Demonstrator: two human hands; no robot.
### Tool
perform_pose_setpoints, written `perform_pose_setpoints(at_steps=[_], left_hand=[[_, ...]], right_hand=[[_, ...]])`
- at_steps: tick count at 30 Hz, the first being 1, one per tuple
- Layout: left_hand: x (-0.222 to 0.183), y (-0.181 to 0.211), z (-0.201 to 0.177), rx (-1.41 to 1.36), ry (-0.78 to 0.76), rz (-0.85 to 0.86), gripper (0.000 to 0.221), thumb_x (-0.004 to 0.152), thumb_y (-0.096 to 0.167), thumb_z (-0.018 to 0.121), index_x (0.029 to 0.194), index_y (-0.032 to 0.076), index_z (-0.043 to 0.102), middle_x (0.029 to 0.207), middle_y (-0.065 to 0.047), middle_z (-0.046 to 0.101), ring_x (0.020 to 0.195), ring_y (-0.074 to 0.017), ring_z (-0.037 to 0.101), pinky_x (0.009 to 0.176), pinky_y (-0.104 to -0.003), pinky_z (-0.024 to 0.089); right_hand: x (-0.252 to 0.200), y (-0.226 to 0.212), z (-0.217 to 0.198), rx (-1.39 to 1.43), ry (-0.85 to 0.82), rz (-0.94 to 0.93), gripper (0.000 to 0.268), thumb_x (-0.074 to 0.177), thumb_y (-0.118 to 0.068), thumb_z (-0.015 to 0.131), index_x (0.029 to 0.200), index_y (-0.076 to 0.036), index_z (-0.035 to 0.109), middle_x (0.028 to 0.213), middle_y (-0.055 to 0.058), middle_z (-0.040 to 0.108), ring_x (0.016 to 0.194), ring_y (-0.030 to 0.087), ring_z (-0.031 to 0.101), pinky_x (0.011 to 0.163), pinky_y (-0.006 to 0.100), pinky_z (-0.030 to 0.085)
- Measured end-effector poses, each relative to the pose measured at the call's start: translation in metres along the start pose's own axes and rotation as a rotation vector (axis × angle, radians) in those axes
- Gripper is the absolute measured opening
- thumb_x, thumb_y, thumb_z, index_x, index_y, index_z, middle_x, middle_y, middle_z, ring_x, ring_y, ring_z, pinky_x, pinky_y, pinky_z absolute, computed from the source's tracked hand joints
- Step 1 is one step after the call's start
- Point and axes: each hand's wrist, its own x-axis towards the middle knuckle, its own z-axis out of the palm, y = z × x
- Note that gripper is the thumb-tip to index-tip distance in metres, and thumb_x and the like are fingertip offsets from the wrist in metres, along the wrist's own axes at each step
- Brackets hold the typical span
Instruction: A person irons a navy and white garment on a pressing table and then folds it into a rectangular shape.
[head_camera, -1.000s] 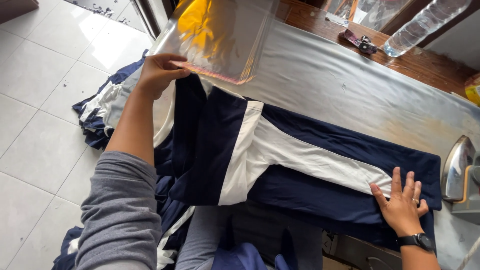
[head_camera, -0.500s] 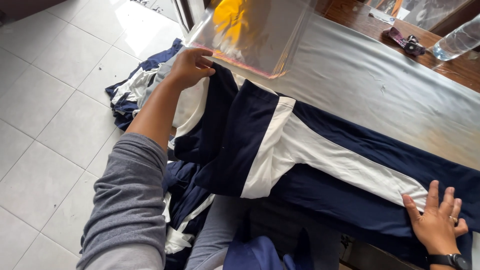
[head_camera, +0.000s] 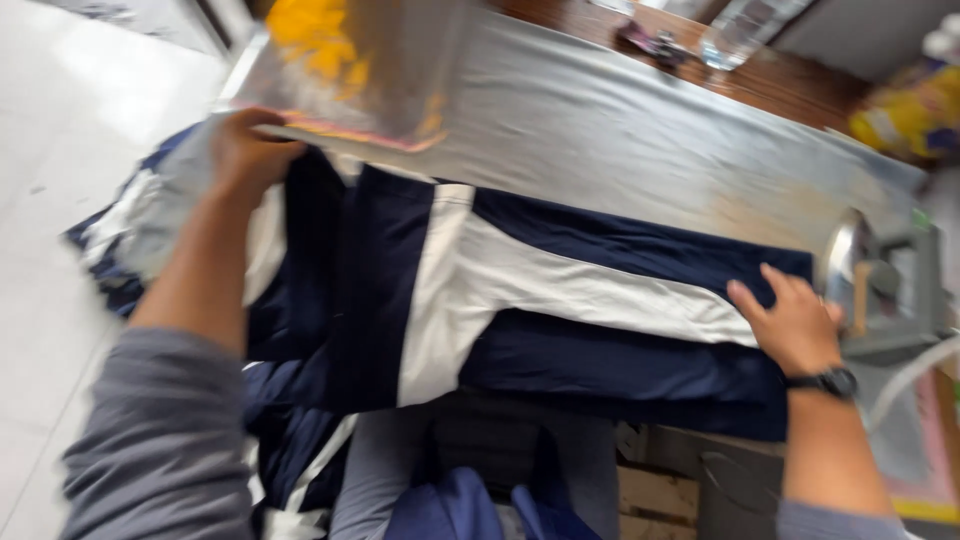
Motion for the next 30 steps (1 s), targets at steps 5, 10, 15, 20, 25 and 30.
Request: perform_pose_setpoints(at_steps=[5, 10, 15, 20, 25, 30], left_hand=[[-0.032, 0.043, -0.026, 0.173, -0.002, -0.151, 0.024, 0.089, 0.019, 0.083, 0.109, 0.030, 0.076, 0.082, 0.005, 0.063, 0.058, -0.0090, 0.047, 0.044, -0.034, 0.038], [-0.036, 0.061, -0.040, 0.291, -0.128, -0.133, 0.022, 0.090, 0.021, 0.084, 0.111, 0.026, 0.079, 0.085, 0.001, 0.065, 0.068, -0.0132, 0.055, 0.053, -0.034, 0.037], [-0.031, 0.066, -0.050, 0.519, -0.181, -0.049, 0.016, 0.095, 0.021, 0.077, 0.110, 0.023, 0.082, 0.092, -0.003, 0.074, 0.078, -0.0196, 0.059, 0.069, -0.038, 0.047], [-0.007, 0.039, -0.052, 0.527, -0.107, -0.051, 0.013, 0.097, 0.018, 0.078, 0.110, 0.015, 0.081, 0.092, -0.006, 0.073, 0.079, -0.0226, 0.061, 0.076, -0.038, 0.050], [0.032, -0.021, -0.033, 0.606, 0.019, 0.011, 0.006, 0.093, 0.020, 0.079, 0.097, 0.016, 0.081, 0.085, -0.005, 0.074, 0.083, -0.0226, 0.068, 0.078, -0.035, 0.052], [0.003, -0.022, 0.001, 0.921, 0.238, 0.220, 0.018, 0.093, 0.016, 0.068, 0.101, 0.019, 0.084, 0.086, -0.019, 0.072, 0.103, -0.0447, 0.055, 0.070, -0.050, 0.057]], right_hand=[[0.077, 0.052, 0.010, -0.023, 0.610, -0.240, 0.026, 0.098, -0.012, 0.063, 0.115, -0.020, 0.081, 0.110, 0.007, 0.077, 0.102, 0.033, 0.069, 0.089, 0.051, 0.045], [0.126, 0.063, 0.019, -0.138, 0.324, -0.278, 0.024, 0.096, -0.017, 0.065, 0.107, -0.035, 0.078, 0.112, -0.007, 0.078, 0.118, 0.023, 0.063, 0.092, 0.048, 0.033], [0.140, 0.063, 0.015, -0.237, 0.128, -0.183, 0.021, 0.101, -0.021, 0.060, 0.098, -0.034, 0.076, 0.112, -0.002, 0.076, 0.119, 0.027, 0.060, 0.091, 0.049, 0.027], [0.144, 0.061, 0.024, -0.511, 0.281, -0.074, 0.035, 0.079, -0.011, 0.057, 0.099, -0.036, 0.072, 0.104, -0.005, 0.078, 0.118, 0.024, 0.062, 0.088, 0.047, 0.028], [0.161, 0.055, 0.058, -0.604, 0.385, -0.025, 0.032, 0.094, -0.008, 0.045, 0.108, -0.022, 0.069, 0.105, -0.001, 0.075, 0.128, 0.027, 0.058, 0.101, 0.054, 0.027], [0.133, 0.040, 0.066, -0.660, 0.672, -0.080, 0.020, 0.095, -0.019, 0.050, 0.102, -0.028, 0.066, 0.097, -0.005, 0.069, 0.100, 0.021, 0.062, 0.092, 0.046, 0.032]])
